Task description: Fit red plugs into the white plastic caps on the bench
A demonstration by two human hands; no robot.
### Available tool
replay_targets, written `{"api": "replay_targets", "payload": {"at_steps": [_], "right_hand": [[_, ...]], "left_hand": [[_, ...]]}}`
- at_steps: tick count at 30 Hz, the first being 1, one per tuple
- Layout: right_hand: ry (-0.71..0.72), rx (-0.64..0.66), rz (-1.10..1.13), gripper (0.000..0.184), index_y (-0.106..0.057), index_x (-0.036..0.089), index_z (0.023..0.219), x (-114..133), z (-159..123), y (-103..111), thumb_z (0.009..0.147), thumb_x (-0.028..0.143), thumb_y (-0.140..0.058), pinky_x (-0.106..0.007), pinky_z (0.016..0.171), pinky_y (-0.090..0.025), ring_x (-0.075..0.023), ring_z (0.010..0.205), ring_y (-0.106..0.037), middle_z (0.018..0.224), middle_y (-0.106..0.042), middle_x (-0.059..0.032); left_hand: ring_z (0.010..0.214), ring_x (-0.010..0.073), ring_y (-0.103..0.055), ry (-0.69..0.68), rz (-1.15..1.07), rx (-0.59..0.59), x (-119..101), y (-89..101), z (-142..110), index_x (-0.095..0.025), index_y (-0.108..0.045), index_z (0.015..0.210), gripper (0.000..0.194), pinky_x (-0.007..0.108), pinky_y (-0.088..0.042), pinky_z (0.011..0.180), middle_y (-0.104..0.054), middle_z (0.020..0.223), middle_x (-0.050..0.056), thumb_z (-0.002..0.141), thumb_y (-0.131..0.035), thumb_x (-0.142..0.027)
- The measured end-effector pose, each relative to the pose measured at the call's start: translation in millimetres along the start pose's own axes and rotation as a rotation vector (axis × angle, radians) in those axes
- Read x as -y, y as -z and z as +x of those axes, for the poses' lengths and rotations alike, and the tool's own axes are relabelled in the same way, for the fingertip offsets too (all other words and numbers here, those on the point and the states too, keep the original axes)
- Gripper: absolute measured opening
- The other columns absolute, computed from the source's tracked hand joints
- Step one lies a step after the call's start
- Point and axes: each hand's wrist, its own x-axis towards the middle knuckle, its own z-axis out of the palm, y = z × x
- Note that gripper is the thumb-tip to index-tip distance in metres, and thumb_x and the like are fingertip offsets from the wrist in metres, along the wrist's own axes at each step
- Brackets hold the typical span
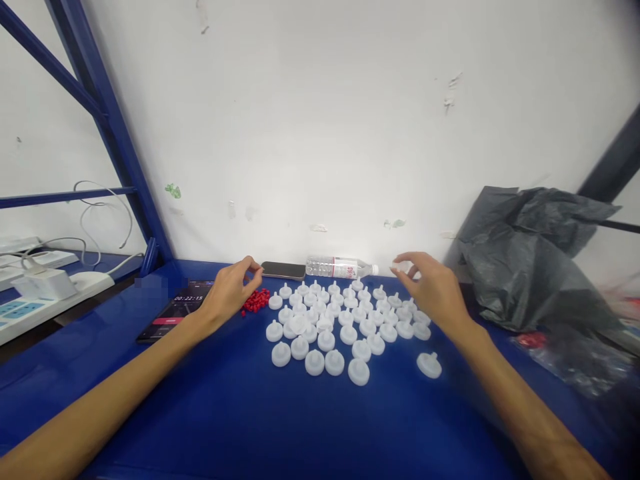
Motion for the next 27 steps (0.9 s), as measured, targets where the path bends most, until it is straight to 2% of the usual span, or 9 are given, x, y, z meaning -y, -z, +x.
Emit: {"api": "replay_targets", "payload": {"at_steps": [4,6,9,11,16,19,21,24,27], "right_hand": [[0.293,-0.054,0.112,0.020,-0.087,0.027,0.131,45,-9,-7,0.123,0.023,-0.070,-0.030,0.071,-0.067,-0.0205,0.084,-0.090,0.136,-0.096,-0.0095],[0.372,-0.058,0.110,0.024,-0.086,0.032,0.138,65,-15,-12,0.122,0.021,-0.073,-0.031,0.074,-0.072,-0.0253,0.102,-0.096,0.137,-0.097,-0.0067],[0.423,-0.061,0.099,0.034,-0.085,0.038,0.147,85,-23,-19,0.120,0.020,-0.076,-0.035,0.075,-0.076,-0.0319,0.120,-0.098,0.138,-0.098,-0.0049],[0.422,-0.046,0.106,0.037,-0.085,0.041,0.149,92,-28,-23,0.119,0.022,-0.078,-0.036,0.070,-0.076,-0.0320,0.116,-0.098,0.139,-0.098,-0.0036],[0.431,0.037,0.167,0.039,-0.085,0.046,0.153,101,-36,-28,0.122,0.024,-0.073,-0.033,0.060,-0.072,-0.0228,0.088,-0.093,0.144,-0.095,-0.0001],[0.443,0.067,0.194,0.035,-0.087,0.043,0.149,106,-39,-32,0.122,0.024,-0.072,-0.034,0.061,-0.074,-0.0210,0.080,-0.091,0.143,-0.095,-0.0009],[0.441,0.079,0.212,0.036,-0.087,0.045,0.150,109,-41,-35,0.123,0.026,-0.072,-0.037,0.063,-0.076,-0.0202,0.075,-0.089,0.144,-0.095,0.0000],[0.435,0.079,0.228,0.040,-0.085,0.052,0.155,111,-43,-39,0.124,0.031,-0.071,-0.039,0.067,-0.080,-0.0207,0.076,-0.090,0.147,-0.095,0.0024],[0.440,0.070,0.230,0.040,-0.085,0.051,0.158,112,-45,-42,0.125,0.032,-0.073,-0.038,0.070,-0.081,-0.0212,0.081,-0.092,0.148,-0.095,0.0013]], "left_hand": [[0.091,0.0213,-0.086,-0.305,-0.089,-0.213,-18,-2.6,-11,-0.024,-0.085,0.118,0.030,0.032,-0.072,0.091,-0.095,0.108,0.006,0.131,-0.066,-0.044],[0.096,0.0225,-0.090,-0.442,-0.126,-0.259,-27,-6.8,-18,-0.026,-0.089,0.124,0.029,0.035,-0.076,0.096,-0.097,0.112,0.007,0.133,-0.070,-0.045],[0.102,0.0264,-0.094,-0.604,-0.169,-0.237,-43,-13.8,-31,-0.032,-0.094,0.130,0.024,0.041,-0.082,0.098,-0.098,0.113,0.007,0.134,-0.072,-0.041],[0.097,0.0277,-0.094,-0.670,-0.191,-0.175,-53,-17.7,-39,-0.037,-0.097,0.133,0.024,0.043,-0.083,0.094,-0.097,0.107,0.007,0.133,-0.073,-0.037],[0.076,0.0231,-0.088,-0.662,-0.254,-0.168,-70,-25.8,-57,-0.045,-0.094,0.145,0.026,0.036,-0.081,0.079,-0.093,0.098,0.003,0.129,-0.079,-0.031],[0.071,0.0190,-0.086,-0.632,-0.210,-0.165,-69,-30.9,-62,-0.053,-0.090,0.159,0.045,0.030,-0.076,0.068,-0.096,0.108,0.001,0.125,-0.081,-0.023],[0.071,0.0185,-0.087,-0.642,-0.194,-0.153,-65,-33.6,-63,-0.058,-0.088,0.163,0.053,0.029,-0.076,0.065,-0.097,0.114,0.000,0.124,-0.080,-0.022],[0.083,0.0222,-0.095,-0.643,-0.229,-0.122,-60,-35.4,-63,-0.055,-0.092,0.159,0.046,0.033,-0.083,0.076,-0.100,0.118,0.001,0.126,-0.078,-0.026],[0.100,0.0255,-0.100,-0.627,-0.266,-0.098,-57,-35.4,-64,-0.046,-0.095,0.153,0.036,0.036,-0.088,0.088,-0.101,0.123,0.005,0.130,-0.076,-0.027]]}}
